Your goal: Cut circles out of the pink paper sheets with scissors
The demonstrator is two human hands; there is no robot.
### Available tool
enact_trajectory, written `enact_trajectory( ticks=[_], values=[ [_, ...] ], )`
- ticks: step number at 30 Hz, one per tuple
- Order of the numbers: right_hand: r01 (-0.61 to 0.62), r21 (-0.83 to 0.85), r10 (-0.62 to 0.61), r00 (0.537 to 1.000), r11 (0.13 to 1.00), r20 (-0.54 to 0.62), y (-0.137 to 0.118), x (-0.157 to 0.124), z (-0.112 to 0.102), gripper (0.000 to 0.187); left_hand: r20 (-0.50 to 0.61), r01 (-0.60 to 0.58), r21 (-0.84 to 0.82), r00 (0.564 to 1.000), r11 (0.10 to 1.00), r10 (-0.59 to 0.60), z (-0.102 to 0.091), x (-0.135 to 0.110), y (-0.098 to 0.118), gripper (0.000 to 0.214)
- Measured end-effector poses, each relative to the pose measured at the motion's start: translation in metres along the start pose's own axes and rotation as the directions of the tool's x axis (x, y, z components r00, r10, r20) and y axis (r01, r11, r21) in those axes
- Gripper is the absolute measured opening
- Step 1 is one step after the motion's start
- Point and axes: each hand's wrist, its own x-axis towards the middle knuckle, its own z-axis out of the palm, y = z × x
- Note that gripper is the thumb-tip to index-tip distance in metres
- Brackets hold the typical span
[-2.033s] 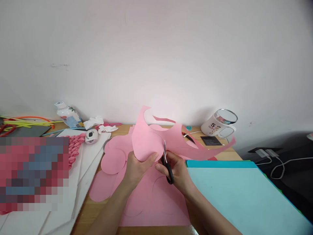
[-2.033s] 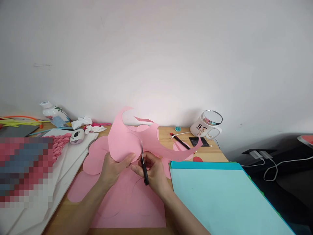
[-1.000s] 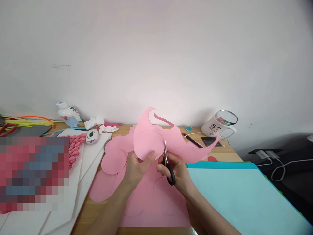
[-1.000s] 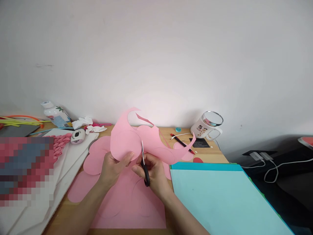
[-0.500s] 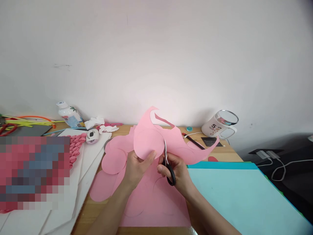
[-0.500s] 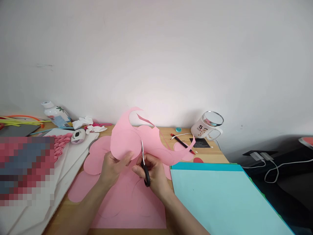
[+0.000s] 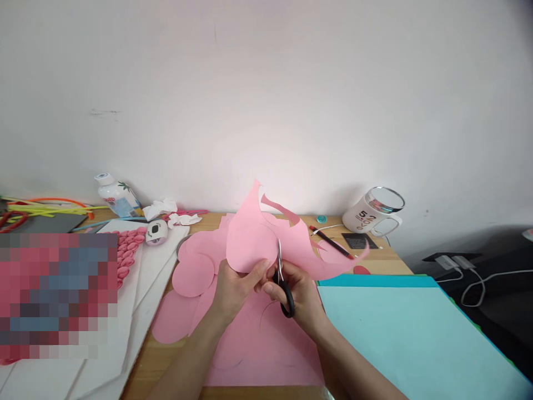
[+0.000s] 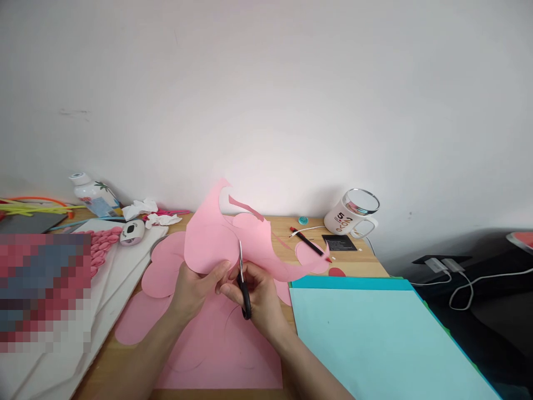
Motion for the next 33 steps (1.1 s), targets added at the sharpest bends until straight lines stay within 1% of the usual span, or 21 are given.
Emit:
enact_trajectory(
  ticks=[3,5,16,21,27,33],
  values=[
    [0.012,-0.025,-0.013,0.999,1.000,-0.048,0.0027,0.0000,-0.0030,0.030,0.020,0.037,0.008,0.999,0.999,-0.037,0.0012,-0.0008,0.0029,0.034],
    [0.012,-0.042,-0.015,0.998,0.999,-0.060,0.0049,-0.0001,-0.0050,0.031,0.036,0.037,0.004,0.999,0.999,-0.037,0.0016,-0.0008,0.0047,0.034],
    [-0.016,-0.038,0.015,0.999,0.999,-0.037,0.0074,0.0001,-0.0059,0.036,0.035,0.039,0.020,0.999,0.999,-0.040,0.0003,-0.0014,0.0069,0.035],
    [-0.028,-0.030,0.027,0.999,0.999,-0.044,0.0088,0.0000,-0.0062,0.036,0.025,0.053,0.033,0.998,0.998,-0.053,-0.0001,-0.0004,0.0068,0.033],
    [-0.015,-0.051,0.013,0.998,0.999,-0.055,0.0062,0.0002,-0.0050,0.036,0.023,0.067,0.040,0.997,0.997,-0.068,-0.0004,-0.0012,0.0063,0.033],
    [-0.001,-0.074,-0.004,0.998,0.997,-0.070,0.0043,-0.0004,-0.0052,0.034,0.027,0.057,0.017,0.998,0.998,-0.057,0.0003,-0.0006,0.0066,0.033]
  ],
)
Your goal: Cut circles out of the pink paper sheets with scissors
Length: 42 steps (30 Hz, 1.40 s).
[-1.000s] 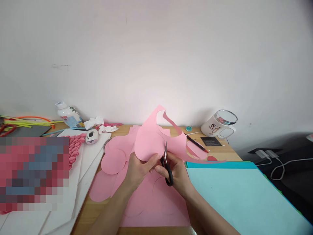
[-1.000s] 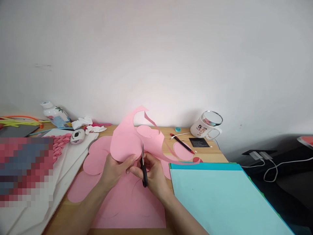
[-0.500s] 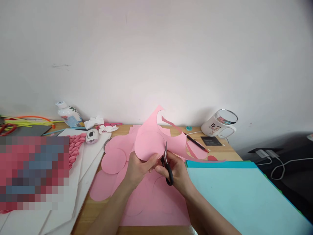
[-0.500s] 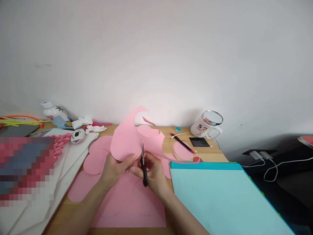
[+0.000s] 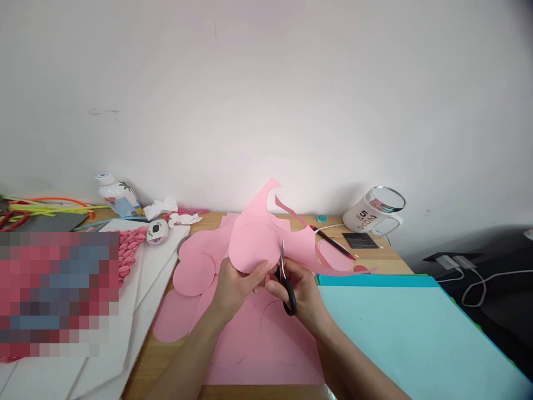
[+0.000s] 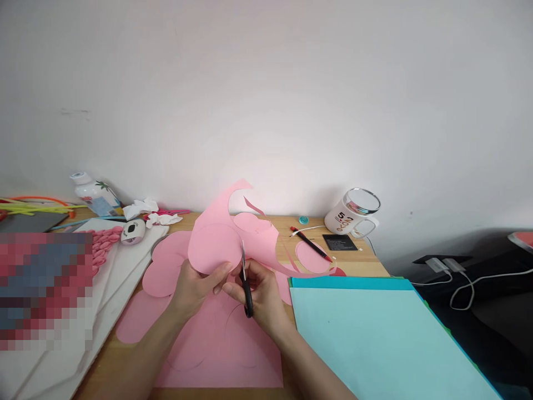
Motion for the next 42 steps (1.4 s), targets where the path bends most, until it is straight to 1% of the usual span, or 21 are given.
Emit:
enact_trajectory(
  ticks=[7,15,28,32,35,42],
  values=[
    [0.008,0.002,-0.008,1.000,1.000,-0.010,-0.002,0.000,0.001,0.037,-0.011,0.002,0.002,1.000,1.000,-0.002,0.000,0.000,0.002,0.031],
    [0.009,0.002,-0.009,1.000,1.000,0.003,-0.003,0.000,0.001,0.035,0.001,-0.012,0.001,1.000,1.000,0.012,0.000,0.000,0.001,0.034],
    [-0.026,0.031,0.026,1.000,0.999,0.003,0.000,0.000,0.000,0.032,-0.019,-0.028,0.024,0.999,0.999,0.028,-0.002,0.001,-0.005,0.036],
    [-0.037,0.012,0.037,0.999,0.999,-0.018,-0.001,0.000,0.001,0.033,-0.023,-0.036,0.022,0.999,0.999,0.036,-0.003,0.002,-0.009,0.037],
    [-0.051,-0.019,0.051,0.999,0.998,-0.010,-0.001,-0.001,0.000,0.034,-0.018,-0.041,0.014,0.999,0.999,0.041,-0.002,0.003,-0.010,0.038],
    [-0.053,-0.052,0.054,0.999,0.997,0.009,-0.001,-0.001,0.000,0.034,-0.047,-0.029,0.018,0.998,0.999,0.030,-0.001,0.002,-0.006,0.035]
  ],
)
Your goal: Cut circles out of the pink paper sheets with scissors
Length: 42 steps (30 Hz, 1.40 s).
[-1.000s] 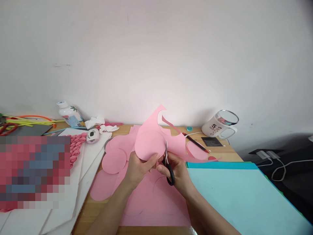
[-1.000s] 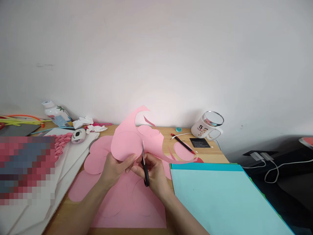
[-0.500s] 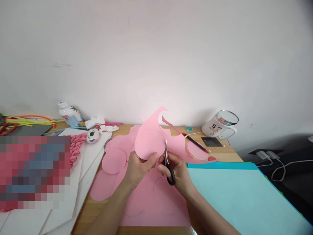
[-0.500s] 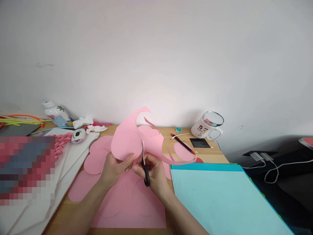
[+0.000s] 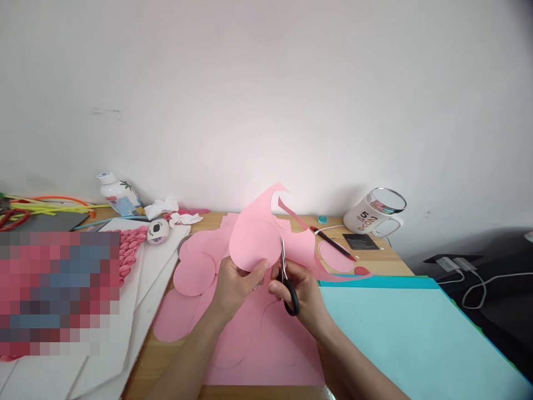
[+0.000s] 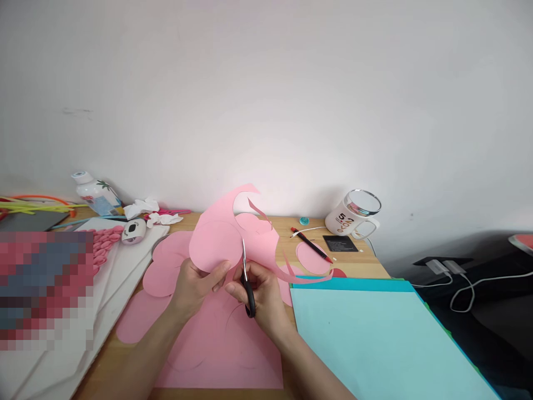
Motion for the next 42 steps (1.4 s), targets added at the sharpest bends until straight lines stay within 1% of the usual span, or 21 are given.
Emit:
enact_trajectory(
  ticks=[5,12,16,20,27,30,33,36,38,42],
  values=[
    [-0.006,0.001,0.006,1.000,1.000,-0.004,-0.001,0.000,0.001,0.032,-0.002,-0.004,-0.008,1.000,1.000,0.004,0.000,0.000,0.001,0.035],
    [-0.007,-0.030,0.006,1.000,1.000,-0.021,-0.005,-0.001,0.002,0.028,-0.012,-0.002,-0.025,1.000,1.000,0.002,0.000,0.001,-0.003,0.036],
    [0.005,-0.035,-0.006,1.000,0.999,-0.023,-0.002,-0.002,0.001,0.025,0.013,-0.015,-0.026,1.000,1.000,0.016,-0.001,0.001,-0.003,0.034],
    [0.021,-0.018,-0.021,0.999,1.000,-0.024,0.001,-0.002,0.001,0.023,0.053,-0.060,-0.056,0.997,0.997,0.062,-0.002,0.001,-0.004,0.034],
    [0.024,0.031,-0.023,0.999,0.999,-0.028,-0.003,-0.001,0.004,0.031,0.098,-0.062,-0.110,0.993,0.992,0.073,-0.001,0.002,-0.004,0.032],
    [0.040,0.038,-0.039,0.999,0.998,-0.016,-0.003,-0.001,0.005,0.032,0.069,-0.048,-0.106,0.996,0.993,0.055,-0.001,0.002,-0.005,0.034],
    [0.057,0.051,-0.057,0.998,0.997,-0.017,-0.002,0.000,0.005,0.031,0.030,-0.035,-0.060,0.999,0.998,0.037,-0.001,0.001,-0.005,0.039],
    [0.094,0.071,-0.090,0.995,0.993,-0.053,0.002,0.001,0.003,0.029,0.040,-0.016,-0.035,0.999,0.999,0.017,0.000,0.000,-0.003,0.038],
    [0.116,0.066,-0.111,0.992,0.991,-0.067,0.004,0.002,0.002,0.030,0.056,-0.026,-0.038,0.998,0.999,0.028,0.001,-0.001,-0.001,0.037],
    [0.114,0.049,-0.112,0.992,0.992,-0.055,0.007,0.002,-0.001,0.029,0.057,-0.055,-0.039,0.997,0.998,0.057,0.002,0.000,0.002,0.037]
  ],
)
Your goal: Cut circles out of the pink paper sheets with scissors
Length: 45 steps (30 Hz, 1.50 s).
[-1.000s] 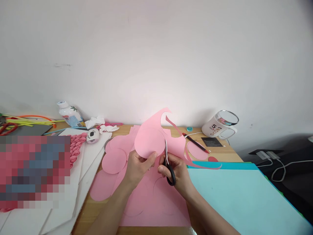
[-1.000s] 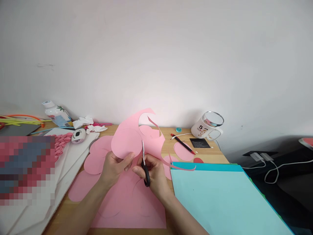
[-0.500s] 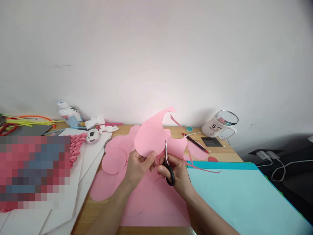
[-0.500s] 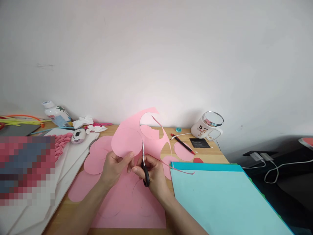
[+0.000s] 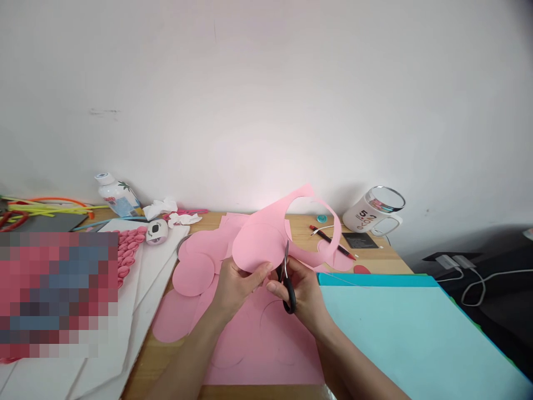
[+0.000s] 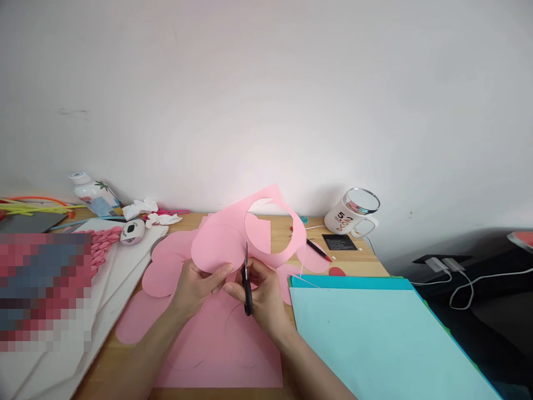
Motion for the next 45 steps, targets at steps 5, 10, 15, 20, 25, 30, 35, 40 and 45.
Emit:
enact_trajectory(
  ticks=[5,10,15,20,25,30,35,40,45],
  values=[
    [-0.005,-0.003,0.005,1.000,1.000,0.014,-0.0011,-0.0004,-0.0002,0.027,-0.023,-0.009,0.020,1.000,1.000,0.009,-0.0010,0.0008,-0.0011,0.034],
    [-0.007,-0.037,0.007,1.000,0.999,0.002,-0.0035,-0.0002,0.0003,0.027,-0.038,-0.020,0.034,0.999,0.999,0.022,-0.0010,0.0011,-0.0025,0.034],
    [-0.012,-0.066,0.011,1.000,0.998,-0.004,-0.0061,-0.0005,0.0008,0.026,-0.036,-0.025,0.034,0.999,0.999,0.026,-0.0006,0.0011,-0.0012,0.034],
    [-0.011,-0.084,0.011,1.000,0.996,0.001,-0.0059,-0.0009,0.0005,0.028,-0.038,-0.039,0.037,0.998,0.999,0.040,-0.0013,0.0013,-0.0016,0.032],
    [-0.014,-0.105,0.014,1.000,0.994,0.005,-0.0043,-0.0009,-0.0005,0.030,-0.033,-0.039,0.042,0.999,0.998,0.041,-0.0020,0.0008,-0.0026,0.031],
    [-0.002,-0.113,0.002,1.000,0.994,0.001,-0.0023,-0.0008,-0.0014,0.030,-0.033,-0.040,0.033,0.999,0.999,0.042,-0.0018,0.0008,-0.0017,0.030],
    [-0.001,-0.085,0.001,1.000,0.996,0.000,-0.0033,-0.0010,-0.0002,0.029,-0.042,-0.030,0.027,0.999,0.999,0.031,-0.0013,0.0009,0.0000,0.030],
    [-0.011,-0.106,0.009,1.000,0.994,-0.020,-0.0038,-0.0013,0.0001,0.030,-0.041,-0.036,0.028,0.998,0.999,0.037,-0.0007,0.0014,0.0024,0.032],
    [-0.032,-0.124,0.028,0.999,0.992,-0.028,-0.0028,-0.0016,-0.0006,0.031,-0.041,-0.014,0.043,0.999,0.999,0.016,-0.0011,0.0013,0.0009,0.036]
  ],
)
